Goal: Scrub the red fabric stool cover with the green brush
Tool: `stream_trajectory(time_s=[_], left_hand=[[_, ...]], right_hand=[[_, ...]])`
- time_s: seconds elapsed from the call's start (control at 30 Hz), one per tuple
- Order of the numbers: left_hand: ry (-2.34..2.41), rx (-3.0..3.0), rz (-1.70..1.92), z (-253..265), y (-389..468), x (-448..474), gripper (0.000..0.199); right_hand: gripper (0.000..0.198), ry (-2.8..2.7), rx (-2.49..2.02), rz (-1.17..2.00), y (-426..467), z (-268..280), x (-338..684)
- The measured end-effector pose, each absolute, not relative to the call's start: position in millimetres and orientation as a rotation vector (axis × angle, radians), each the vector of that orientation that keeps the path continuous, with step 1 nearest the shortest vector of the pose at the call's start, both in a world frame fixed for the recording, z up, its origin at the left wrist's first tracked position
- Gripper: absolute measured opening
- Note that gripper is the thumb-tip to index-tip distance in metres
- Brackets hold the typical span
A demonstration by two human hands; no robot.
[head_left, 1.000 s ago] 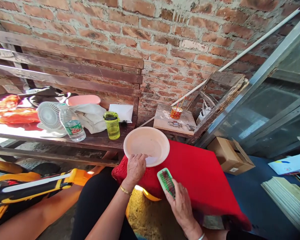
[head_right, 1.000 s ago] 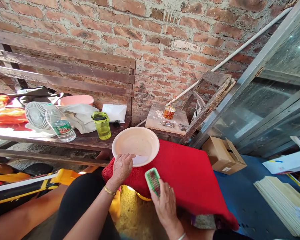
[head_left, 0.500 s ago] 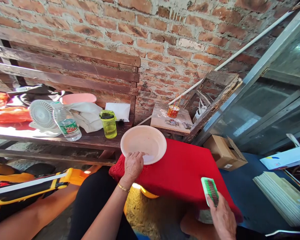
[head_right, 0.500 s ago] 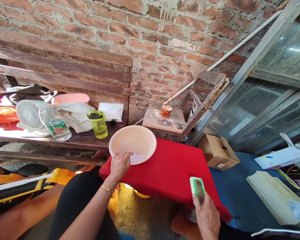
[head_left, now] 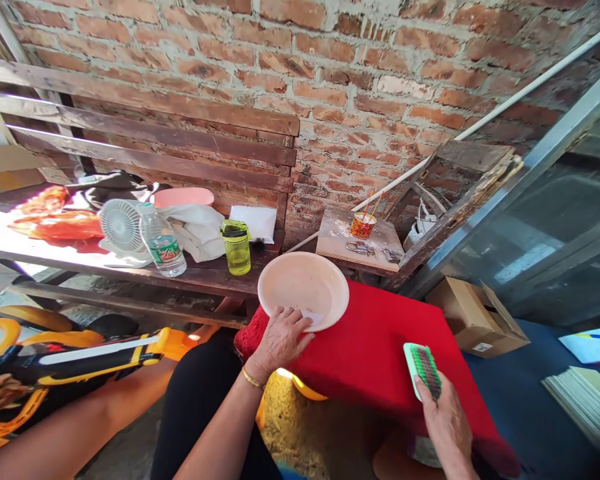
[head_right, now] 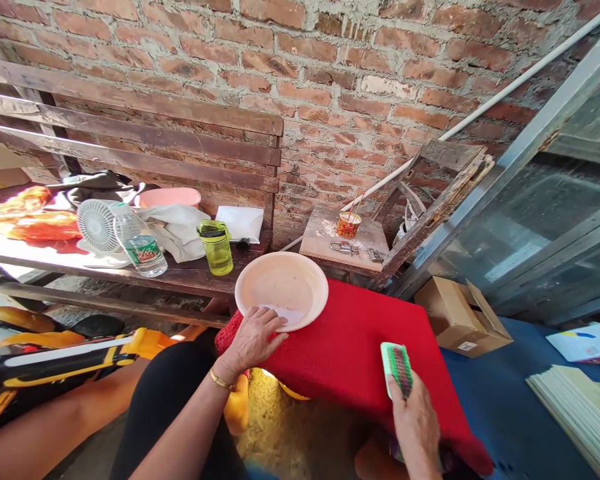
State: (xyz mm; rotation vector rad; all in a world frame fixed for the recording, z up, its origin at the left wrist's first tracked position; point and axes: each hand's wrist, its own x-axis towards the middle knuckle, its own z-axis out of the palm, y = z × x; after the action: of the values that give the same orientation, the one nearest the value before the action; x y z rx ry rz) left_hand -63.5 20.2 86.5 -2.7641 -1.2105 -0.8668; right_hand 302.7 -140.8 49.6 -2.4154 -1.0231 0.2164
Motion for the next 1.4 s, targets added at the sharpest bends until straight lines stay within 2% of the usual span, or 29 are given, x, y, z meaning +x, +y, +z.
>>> stream_trajectory(time_s=[0.13, 0.33, 0.4, 0.53, 0.7, 0.87, 1.1, 1.27, 1.4], left_hand=[[-1.208, -2.728, -0.616, 81.7, 23.0, -67.7, 0.011], [-1.231, -2.695, -0.61, 84.7, 29.1, -77.7, 0.012], [-1.222, -2.693, -0.586, 86.9, 29.6, -80.4, 0.011], [-1.223, -2.686, -0.572, 88.7, 28.6, -82.1, 0.012], [-1.238, -2.691, -0.574, 89.0, 26.3, -82.2, 0.016], [-1.245, -2.693, -0.582, 89.8, 25.6, -82.5, 0.016], [-1.236, -2.702, -0.528, 91.5, 25.1, -83.0, 0.017], [-1.225, -2.696, -0.542, 90.2, 24.8, -82.4, 0.018], [-1.231, -2.701, -0.536, 89.4, 24.1, -81.7, 0.017]], right_hand=[[0.095, -1.239, -2.243, 0.203, -103.7, 31.5, 262.1], [0.06, -1.769, -1.862, 0.039, -88.2, 8.4, 196.8], [0.054, -1.904, -1.79, -0.043, -84.2, 4.9, 178.4], [0.055, -1.972, -1.901, -0.153, -66.0, 8.6, 173.9], [0.057, -1.738, -2.215, -0.047, -51.0, 22.2, 198.0], [0.051, -1.866, -2.08, 0.037, -53.3, 23.1, 171.3], [0.049, -1.785, -2.385, -0.011, -38.8, 36.0, 185.2], [0.049, -1.909, -2.204, 0.068, -44.5, 34.4, 180.7], [0.051, -1.947, -2.285, 0.044, -43.8, 39.0, 180.6]])
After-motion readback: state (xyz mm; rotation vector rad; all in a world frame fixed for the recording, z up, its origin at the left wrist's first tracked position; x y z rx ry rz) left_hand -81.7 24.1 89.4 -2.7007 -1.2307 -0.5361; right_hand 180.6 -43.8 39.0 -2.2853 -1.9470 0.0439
